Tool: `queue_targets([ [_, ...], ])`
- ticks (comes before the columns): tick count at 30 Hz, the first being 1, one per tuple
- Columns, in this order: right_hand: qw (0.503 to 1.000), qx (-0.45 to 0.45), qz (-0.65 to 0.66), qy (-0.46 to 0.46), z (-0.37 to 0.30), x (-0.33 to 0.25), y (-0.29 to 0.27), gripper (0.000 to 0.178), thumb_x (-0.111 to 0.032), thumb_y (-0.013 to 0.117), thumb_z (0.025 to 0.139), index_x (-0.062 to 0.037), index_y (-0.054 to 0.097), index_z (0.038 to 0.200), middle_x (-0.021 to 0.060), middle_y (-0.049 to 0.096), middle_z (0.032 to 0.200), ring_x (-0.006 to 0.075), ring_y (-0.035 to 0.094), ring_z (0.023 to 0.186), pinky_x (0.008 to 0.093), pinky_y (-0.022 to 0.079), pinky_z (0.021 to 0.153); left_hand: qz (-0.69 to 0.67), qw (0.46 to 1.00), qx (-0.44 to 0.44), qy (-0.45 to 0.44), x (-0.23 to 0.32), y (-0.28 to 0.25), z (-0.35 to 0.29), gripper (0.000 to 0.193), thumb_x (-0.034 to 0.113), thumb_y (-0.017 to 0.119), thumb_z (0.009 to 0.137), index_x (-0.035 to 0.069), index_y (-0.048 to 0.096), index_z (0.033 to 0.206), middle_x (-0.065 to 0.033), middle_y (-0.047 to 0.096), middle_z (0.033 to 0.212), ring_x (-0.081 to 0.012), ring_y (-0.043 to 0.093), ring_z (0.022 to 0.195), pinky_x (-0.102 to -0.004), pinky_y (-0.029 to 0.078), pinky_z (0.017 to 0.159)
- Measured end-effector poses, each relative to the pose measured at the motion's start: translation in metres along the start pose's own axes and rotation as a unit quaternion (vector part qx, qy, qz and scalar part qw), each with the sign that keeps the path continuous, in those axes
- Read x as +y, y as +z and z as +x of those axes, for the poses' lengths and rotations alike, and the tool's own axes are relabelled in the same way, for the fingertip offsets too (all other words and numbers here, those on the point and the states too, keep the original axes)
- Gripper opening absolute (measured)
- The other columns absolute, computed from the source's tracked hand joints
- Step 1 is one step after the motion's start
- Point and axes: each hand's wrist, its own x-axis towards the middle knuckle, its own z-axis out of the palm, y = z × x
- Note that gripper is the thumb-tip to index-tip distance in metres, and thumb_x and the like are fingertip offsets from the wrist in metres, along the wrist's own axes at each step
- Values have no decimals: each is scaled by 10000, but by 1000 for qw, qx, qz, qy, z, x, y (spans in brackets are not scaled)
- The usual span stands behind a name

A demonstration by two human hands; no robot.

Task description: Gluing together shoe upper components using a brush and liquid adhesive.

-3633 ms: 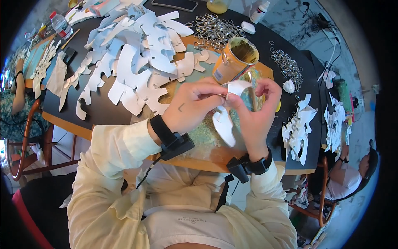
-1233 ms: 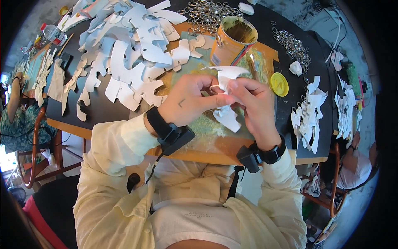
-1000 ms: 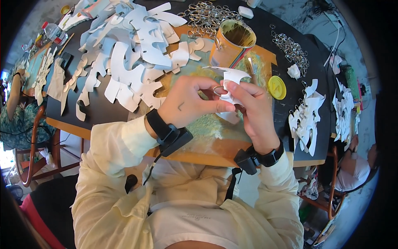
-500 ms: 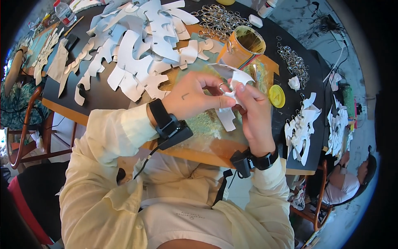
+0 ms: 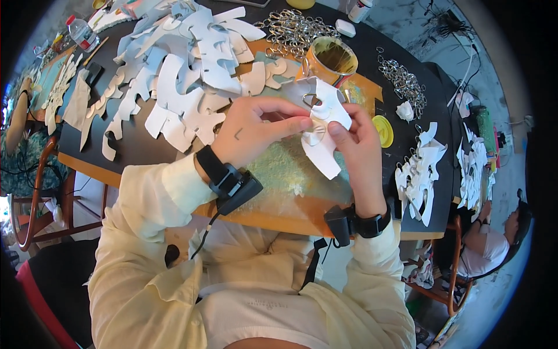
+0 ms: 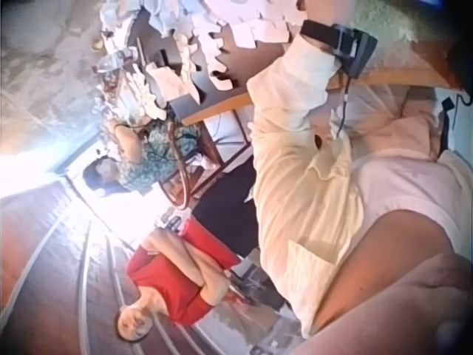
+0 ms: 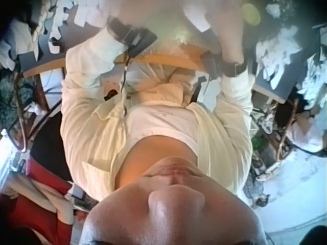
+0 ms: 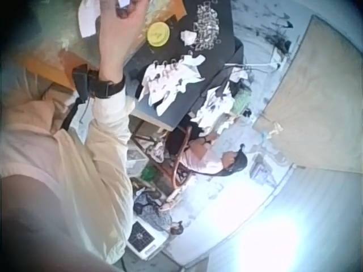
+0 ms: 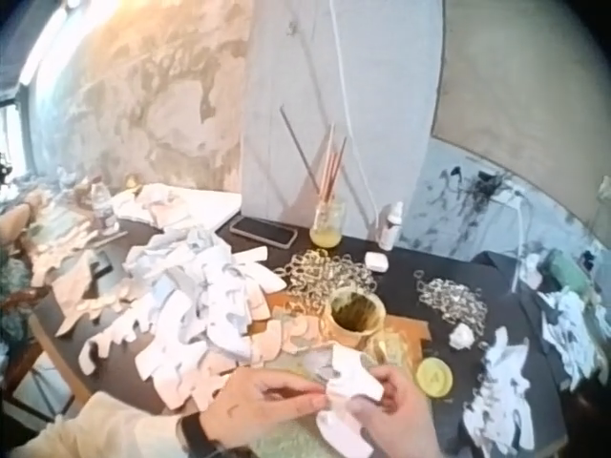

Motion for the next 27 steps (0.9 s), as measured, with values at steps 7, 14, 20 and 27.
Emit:
queue_targets([
  [7,769,178,-413,-455,-11,-10,12,378,-201,827,648,-120,613,948,45,544,954,240,512,902,355,434,759,-52,998,37,-9,2,-1,-2,218,201,704,829,20,693,948,-18,671,834,-48,568,709,-190,452,636],
  [14,717,122,-538,-427,-17,-17,14,322,-163,793,631,-172,710,942,-2,576,966,231,507,897,340,423,769,-97,994,30,35,3,5,-5,210,180,712,823,11,681,942,-25,666,834,-61,580,704,-193,463,636],
  [20,756,124,-507,-395,-8,0,15,242,-140,769,632,-175,708,863,-58,600,911,218,521,887,340,427,756,-113,993,27,-22,-6,1,-4,225,166,720,814,7,667,965,-35,662,835,-56,577,705,-205,479,659],
  [27,799,100,-449,-387,-4,1,9,221,-61,737,594,-139,678,793,-33,623,865,227,559,824,333,442,713,-122,992,-31,-18,-6,2,0,342,157,740,794,-21,619,1059,-47,657,835,-60,592,729,-197,479,660],
])
